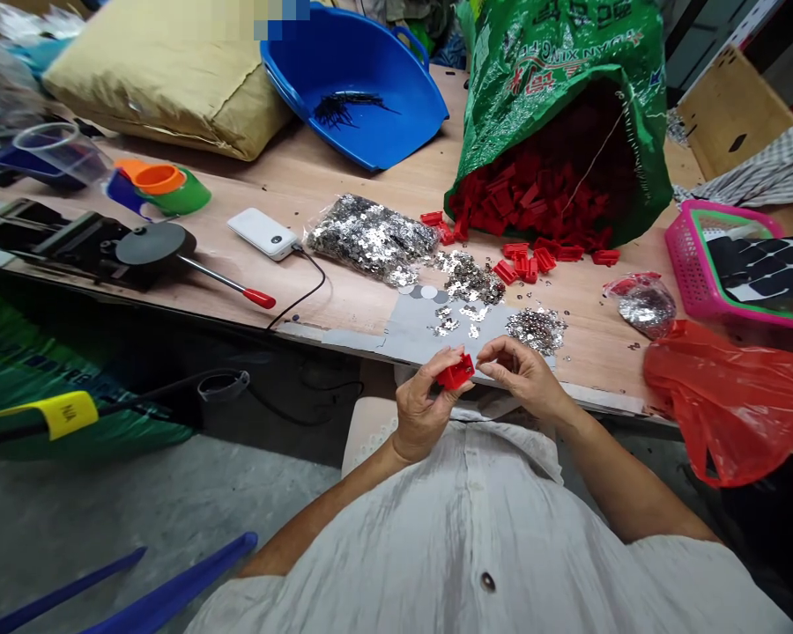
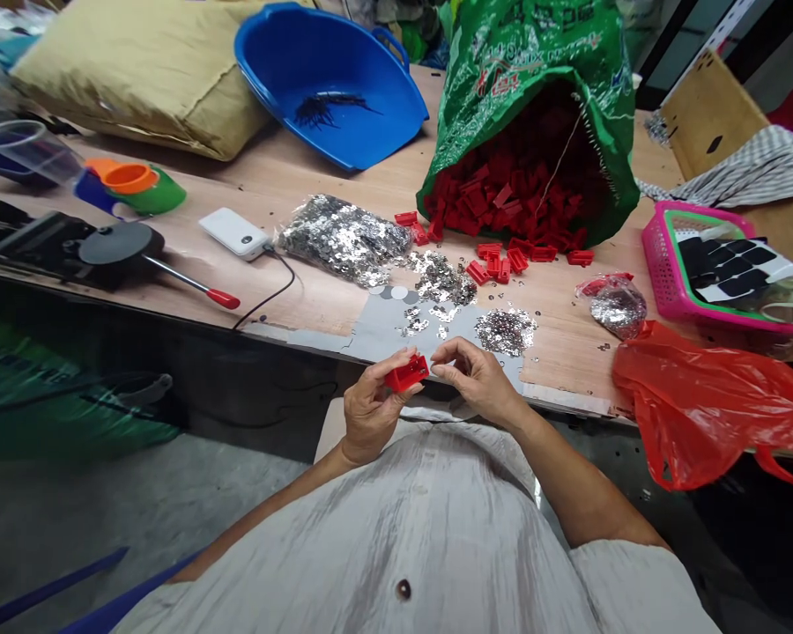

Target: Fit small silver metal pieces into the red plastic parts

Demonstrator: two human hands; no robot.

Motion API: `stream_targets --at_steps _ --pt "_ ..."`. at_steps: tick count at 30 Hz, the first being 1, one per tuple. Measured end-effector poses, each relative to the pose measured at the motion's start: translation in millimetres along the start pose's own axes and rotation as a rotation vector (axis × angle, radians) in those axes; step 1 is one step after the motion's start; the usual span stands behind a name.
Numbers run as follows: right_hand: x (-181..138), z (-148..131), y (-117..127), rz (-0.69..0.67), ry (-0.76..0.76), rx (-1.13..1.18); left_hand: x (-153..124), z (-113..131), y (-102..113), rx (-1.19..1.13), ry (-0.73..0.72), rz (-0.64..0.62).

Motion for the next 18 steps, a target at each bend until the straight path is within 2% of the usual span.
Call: stream_targets --at_steps 3,9,14,18 --pt "3.0 0.1 -5.9 -0.053 -0.023 0.070 0.8 3.9 -1.9 0.018 -0.052 -0.035" --pt "4.5 5.0 -14.4 -0.191 -0.141 0.367 0.9 13.0 -6.1 0.031 -0.099 -0.125" --pt "-5.2 20.9 -21.1 -0.275 -0.262 0.545 -2.9 7.5 -6.5 -0.007 -0.016 -0.208" --pt "-13.9 26.9 -21.7 -0.238 -0.278 0.589 -5.9 -0.1 -6.6 -0.078 0.066 -0.248"
Point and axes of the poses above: each hand's wrist, its own x-axis towards the middle knuckle, its own y-axis out of the back of the hand, z = x × y, the point moved 4 cm from there along x, towards the middle knuckle, and after that the axes turned 6 degrees about -z, right-handed, at the moved point
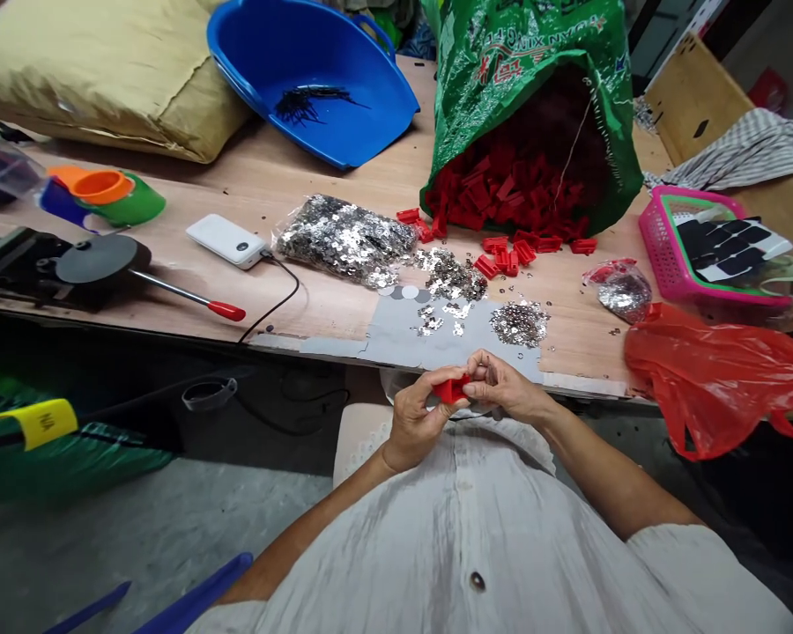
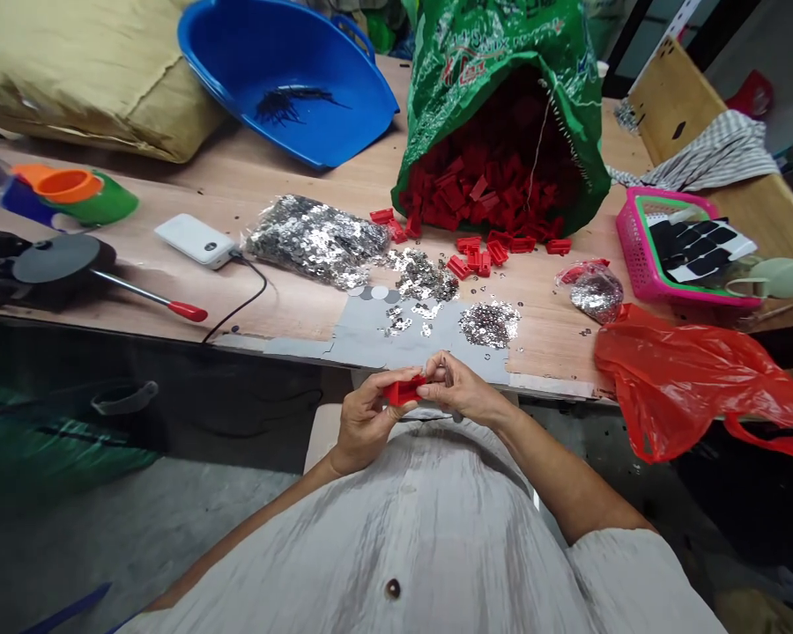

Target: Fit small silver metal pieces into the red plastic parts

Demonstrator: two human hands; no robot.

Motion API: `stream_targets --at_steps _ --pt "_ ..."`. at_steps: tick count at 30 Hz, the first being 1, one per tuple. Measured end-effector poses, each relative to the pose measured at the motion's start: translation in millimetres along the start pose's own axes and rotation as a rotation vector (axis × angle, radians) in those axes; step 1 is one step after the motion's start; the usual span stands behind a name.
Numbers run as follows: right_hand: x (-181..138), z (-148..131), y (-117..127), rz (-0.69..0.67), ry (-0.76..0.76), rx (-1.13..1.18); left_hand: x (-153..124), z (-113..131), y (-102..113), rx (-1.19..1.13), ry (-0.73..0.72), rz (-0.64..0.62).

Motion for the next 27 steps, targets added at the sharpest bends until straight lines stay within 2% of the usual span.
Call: stream_targets --at_steps 7,17,23,27 --pt "-10.4 6.2 -2.6 0.023 -0.009 0.091 7.1 3.4 0.2 -0.101 -0.067 -0.083" --pt "-10.6 14.2 -6.4 0.021 0.029 0.296 12.9 -7.2 -5.4 -0.396 0.081 -0.137" --pt "-12.9 16.0 -7.8 -0.026 0.026 0.241 6.4 -24.7 -8.0 -0.521 0.177 -0.131" --pt "-17.5 5.9 0.9 -0.074 0.029 0.003 2.0 -34.5 -9.8 -0.584 0.260 -0.077"
Point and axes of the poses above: each hand's wrist, its own x-axis towards the middle knuckle, its own y-axis out of the back of the hand, z = x × y, the point moved 4 cm from there along x, towards the middle knuckle, and after that the axes turned 6 degrees about -z, right-handed, at the moved point
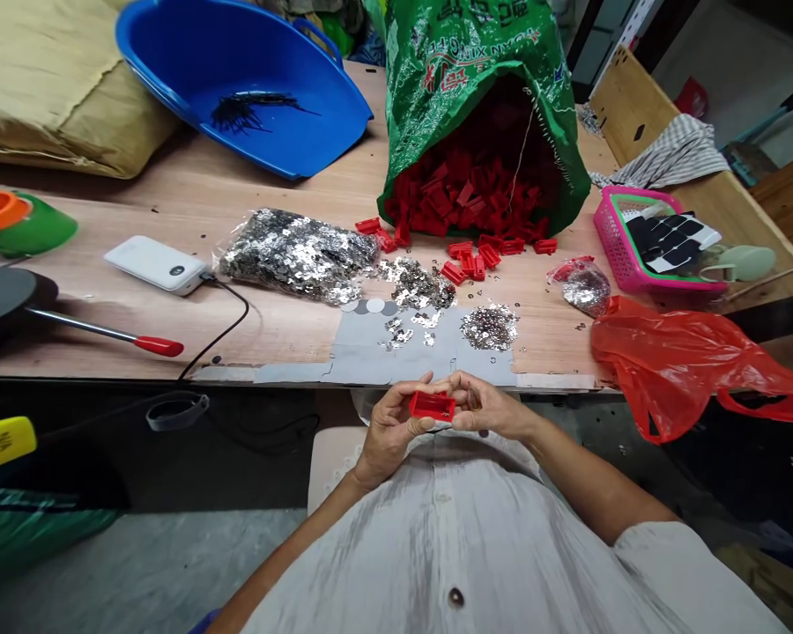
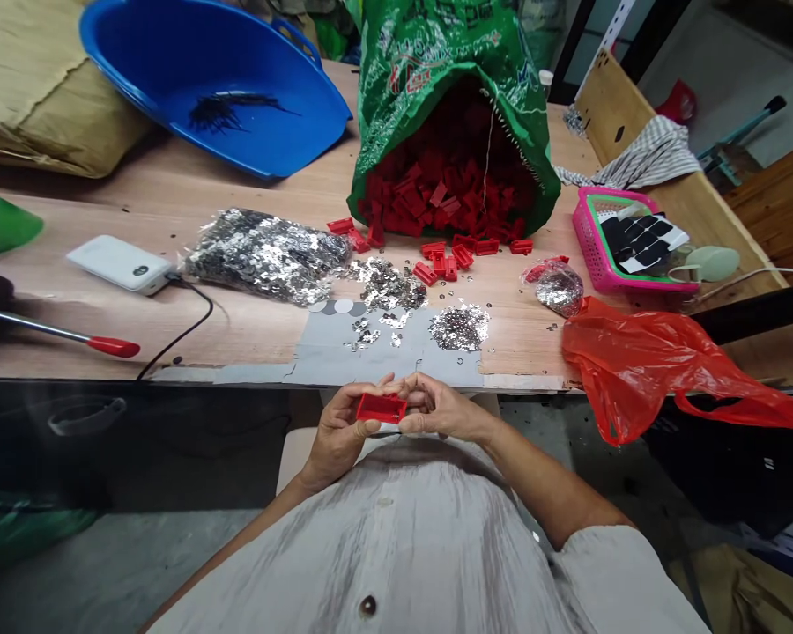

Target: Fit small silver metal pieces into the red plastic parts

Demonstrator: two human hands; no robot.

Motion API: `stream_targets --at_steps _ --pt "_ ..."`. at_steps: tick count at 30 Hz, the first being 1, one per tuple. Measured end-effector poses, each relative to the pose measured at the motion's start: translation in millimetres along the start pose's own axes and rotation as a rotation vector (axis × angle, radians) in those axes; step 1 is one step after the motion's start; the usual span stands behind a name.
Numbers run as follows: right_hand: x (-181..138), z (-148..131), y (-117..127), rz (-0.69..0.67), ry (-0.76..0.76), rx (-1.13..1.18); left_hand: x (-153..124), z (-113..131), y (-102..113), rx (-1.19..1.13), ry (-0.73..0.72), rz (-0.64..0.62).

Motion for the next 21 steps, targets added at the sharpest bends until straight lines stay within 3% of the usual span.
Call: stream_targets --at_steps 2,6,8,13,18,21 --pt "-3.8 -14.5 21.1 0.090 0.021 -0.250 -0.7 0.0 1.0 -0.023 0.014 0.028" --pt "-16.8 -58.5 95.9 0.663 0.070 -0.935 -3.1 3.5 3.8 -0.002 0.035 0.070" --pt "-20.0 -75.9 128.2 0.861 0.050 -1.191 -4.0 4.4 4.8 -0.019 0.046 0.091" --pt "-6.9 -87.9 168.4 0.867 -0.088 -1.389 -3.6 5.9 3.6 -0.061 0.067 0.118" --pt "1.8 -88.7 174.9 0.838 -0.175 -1.415 -4.0 7.3 5.2 -0.055 0.073 0.154" --pt "-3.0 -93.0 173.3 0.846 -0.152 -1.387 -1.6 9.2 6.5 -0.073 0.073 0.185"
Point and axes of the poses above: each hand's wrist, its own x-axis towards the middle knuckle, its own y-axis out of the back of the hand, z = x × y, the point moved 4 cm from there along x, towards the middle knuckle, and after that the axes turned 6 degrees about -z, right-handed, at the moved point
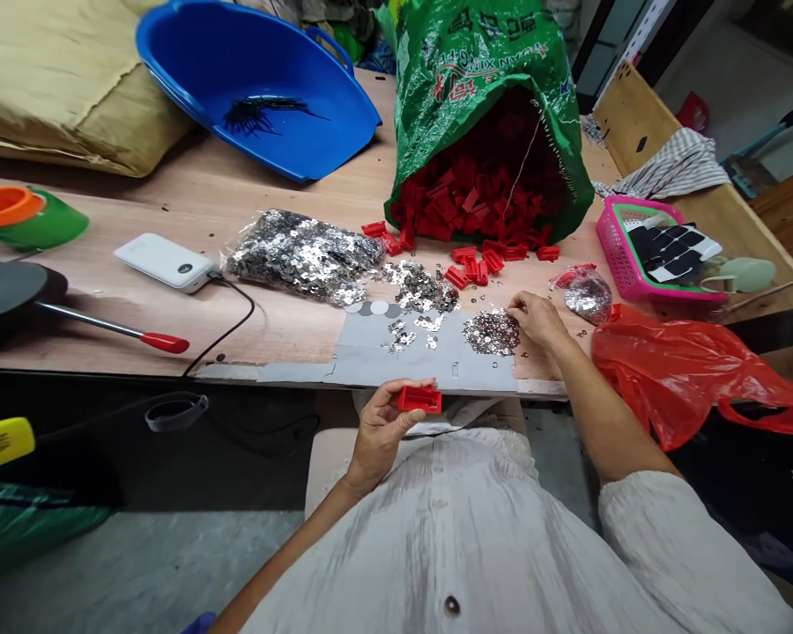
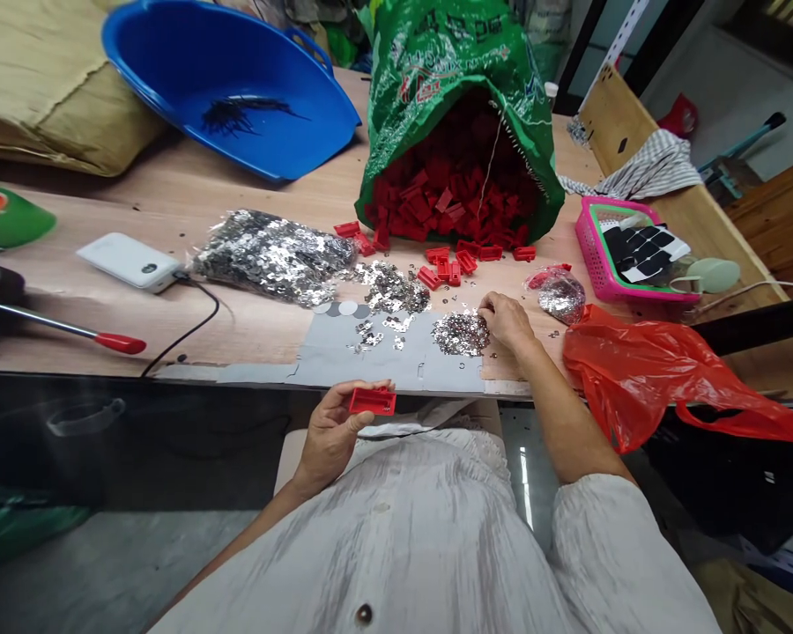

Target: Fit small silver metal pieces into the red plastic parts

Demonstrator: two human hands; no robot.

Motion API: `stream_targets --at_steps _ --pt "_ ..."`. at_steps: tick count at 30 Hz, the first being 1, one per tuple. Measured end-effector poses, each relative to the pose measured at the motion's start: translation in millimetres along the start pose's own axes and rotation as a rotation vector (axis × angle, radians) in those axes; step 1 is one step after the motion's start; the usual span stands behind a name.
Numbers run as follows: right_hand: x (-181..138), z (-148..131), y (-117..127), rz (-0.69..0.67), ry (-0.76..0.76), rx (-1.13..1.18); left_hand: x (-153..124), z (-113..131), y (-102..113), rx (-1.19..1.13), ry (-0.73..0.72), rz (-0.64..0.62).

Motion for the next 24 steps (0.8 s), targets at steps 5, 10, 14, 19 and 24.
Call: stream_targets --at_steps 5,10,14,19,24 --pt "-26.7 -26.2 5.3 0.027 0.133 0.309 9.8 7.7 -4.8 -0.062 0.009 0.083" --pt "-75.4 -96.4 -12.4 -0.184 0.371 0.643 18.8 11.2 -13.9 -0.132 0.038 0.070" --pt "-100.7 -137.3 -17.0 -0.162 0.562 0.527 21.1 13.3 -17.7 -0.171 0.040 0.052" --pt "-108.1 -148.3 -18.1 -0.144 0.762 0.439 19.8 20.8 -18.4 -0.201 0.044 0.034" --pt "-114.1 -145.3 -18.1 -0.160 0.845 0.378 18.9 27.3 -19.4 -0.182 0.041 -0.019"
Point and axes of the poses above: each hand's wrist, its own x-axis towards the middle knuckle, its own y-axis out of the back of the hand, z = x × y, the point moved 4 cm from there along x, towards the middle knuckle, and after that the axes turned 6 degrees about -z, right-handed, at the moved point
